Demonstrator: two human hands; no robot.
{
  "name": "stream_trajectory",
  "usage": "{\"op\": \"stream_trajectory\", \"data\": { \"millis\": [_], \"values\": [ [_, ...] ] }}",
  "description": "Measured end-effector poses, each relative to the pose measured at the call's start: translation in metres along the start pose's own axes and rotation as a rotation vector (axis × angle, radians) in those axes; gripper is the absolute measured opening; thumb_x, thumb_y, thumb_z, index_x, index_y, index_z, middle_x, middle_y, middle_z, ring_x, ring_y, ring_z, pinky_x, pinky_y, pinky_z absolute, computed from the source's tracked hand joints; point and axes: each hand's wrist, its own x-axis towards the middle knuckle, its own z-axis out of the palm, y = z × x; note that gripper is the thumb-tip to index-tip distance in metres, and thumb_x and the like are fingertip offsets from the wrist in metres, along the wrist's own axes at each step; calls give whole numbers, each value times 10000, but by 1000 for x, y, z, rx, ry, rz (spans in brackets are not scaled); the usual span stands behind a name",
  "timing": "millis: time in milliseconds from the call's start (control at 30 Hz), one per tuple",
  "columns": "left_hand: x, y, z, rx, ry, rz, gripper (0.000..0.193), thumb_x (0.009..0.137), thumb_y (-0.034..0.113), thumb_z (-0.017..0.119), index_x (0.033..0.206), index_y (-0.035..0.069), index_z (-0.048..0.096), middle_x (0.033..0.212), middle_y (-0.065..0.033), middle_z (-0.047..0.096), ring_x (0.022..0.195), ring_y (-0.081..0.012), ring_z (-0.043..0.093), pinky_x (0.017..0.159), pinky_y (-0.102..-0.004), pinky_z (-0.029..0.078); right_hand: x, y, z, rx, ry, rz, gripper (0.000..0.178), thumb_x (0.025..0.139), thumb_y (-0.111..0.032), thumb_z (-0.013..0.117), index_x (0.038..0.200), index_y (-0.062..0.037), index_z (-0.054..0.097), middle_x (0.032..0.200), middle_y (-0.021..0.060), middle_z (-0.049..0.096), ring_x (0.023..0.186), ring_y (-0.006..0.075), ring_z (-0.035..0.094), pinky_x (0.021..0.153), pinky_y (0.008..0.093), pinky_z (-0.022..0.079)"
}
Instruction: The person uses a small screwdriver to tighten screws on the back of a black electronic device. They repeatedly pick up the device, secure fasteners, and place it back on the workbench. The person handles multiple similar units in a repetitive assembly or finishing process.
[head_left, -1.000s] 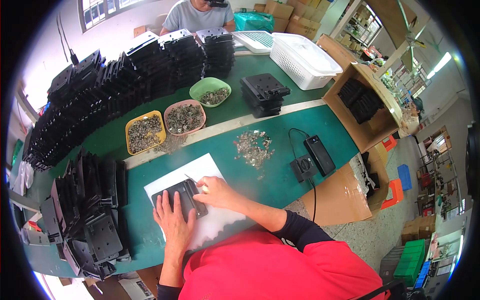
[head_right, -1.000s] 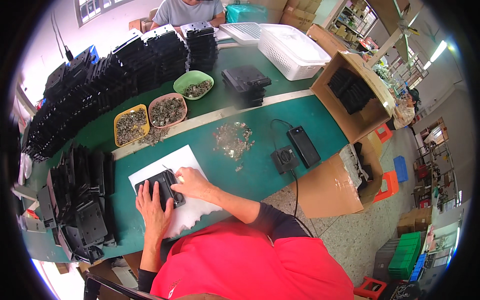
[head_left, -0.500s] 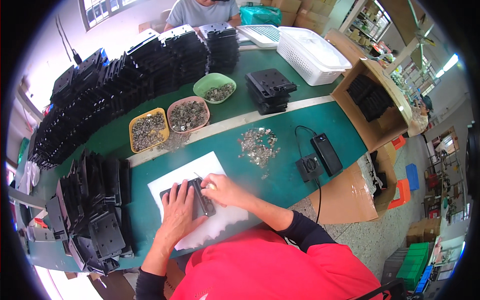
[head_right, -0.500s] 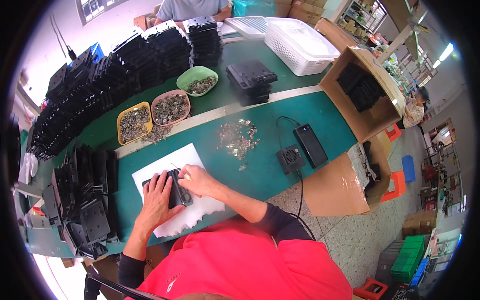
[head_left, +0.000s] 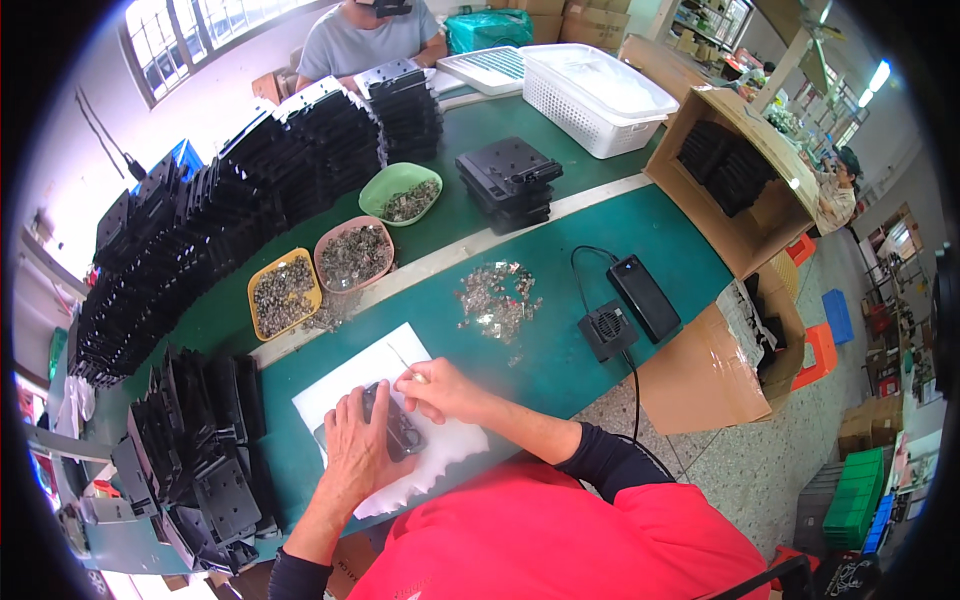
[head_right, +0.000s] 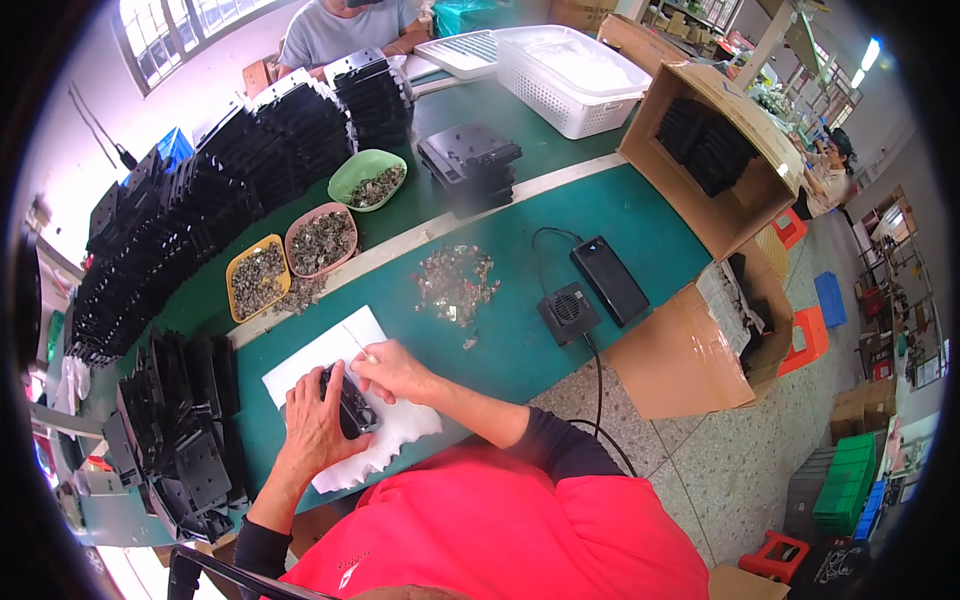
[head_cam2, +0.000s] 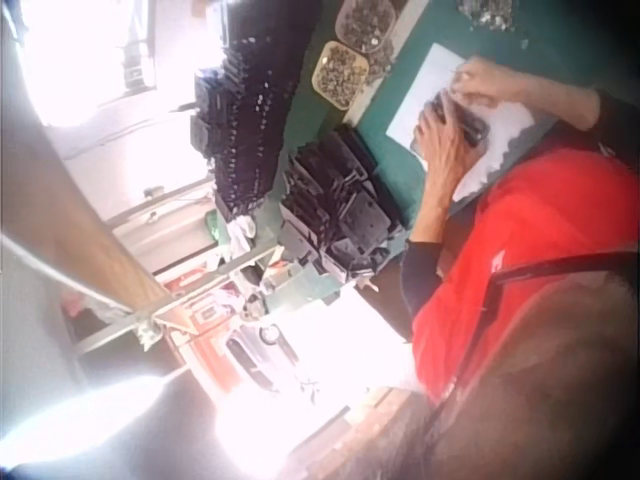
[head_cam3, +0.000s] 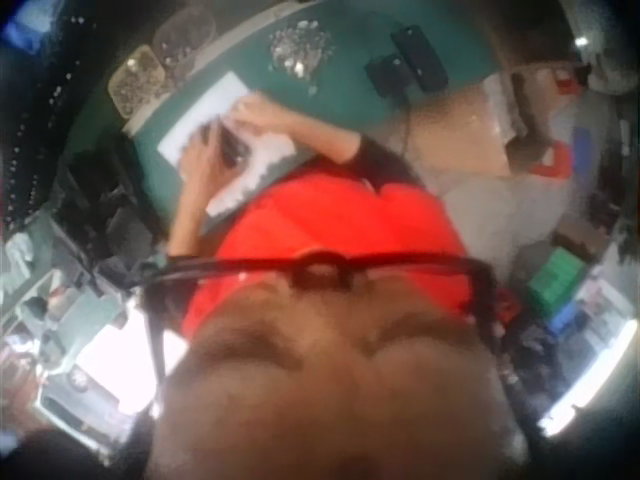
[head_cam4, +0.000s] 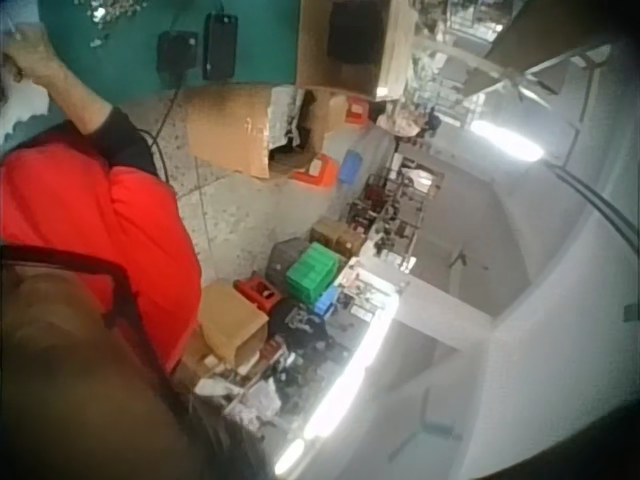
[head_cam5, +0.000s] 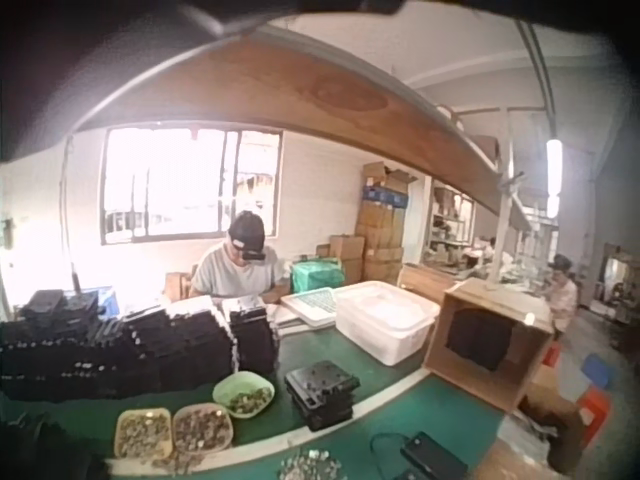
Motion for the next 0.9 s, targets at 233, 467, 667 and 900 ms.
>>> {"op": "stream_trajectory", "data": {
  "millis": [233, 467, 667, 900],
  "values": [
    [50, -1, -55, -663, 502, 58, 1151, 574, 344, 831, 1520, 22, 260, 1434, -201, 425, 1265, -309, 491, 984, -408, 458, -4, -14, -15, 178, 98, -2, 306, 966, -269, 615, 1146, -22, 621, 965, 68, 680, 481, 69, 515, 393, 225, 392],
    [143, 19, -47, -1773, 268, 331, 1013, 824, 572, 667, 1541, 28, 202, 1470, -197, 417, 1330, -302, 464, 1126, -411, 345, -15, -42, -69, 779, 7, -224, 128, 924, -193, 684, 906, -120, 580, 775, 19, 589, 474, 85, 504, 388, 211, 355],
    [193, 35, -24, -1761, 255, -217, 531, 955, 379, 588, 1318, -2, 521, 1281, -137, 572, 1163, -263, 575, 960, -411, 486, -9, -130, -174, 542, 539, -529, 143, 901, -117, 689, 862, -78, 557, 725, 56, 609, 537, 130, 581, 407, 262, 429],
    [135, 13, 34, -1244, 134, -284, 367, 922, 210, 643, 1190, -40, 616, 1112, -116, 662, 963, -198, 655, 816, -327, 538, 40, -140, -265, 332, 885, -437, 198, 856, -135, 743, 911, -34, 582, 769, 113, 681, 533, 125, 597, 408, 267, 442]
  ]
}}
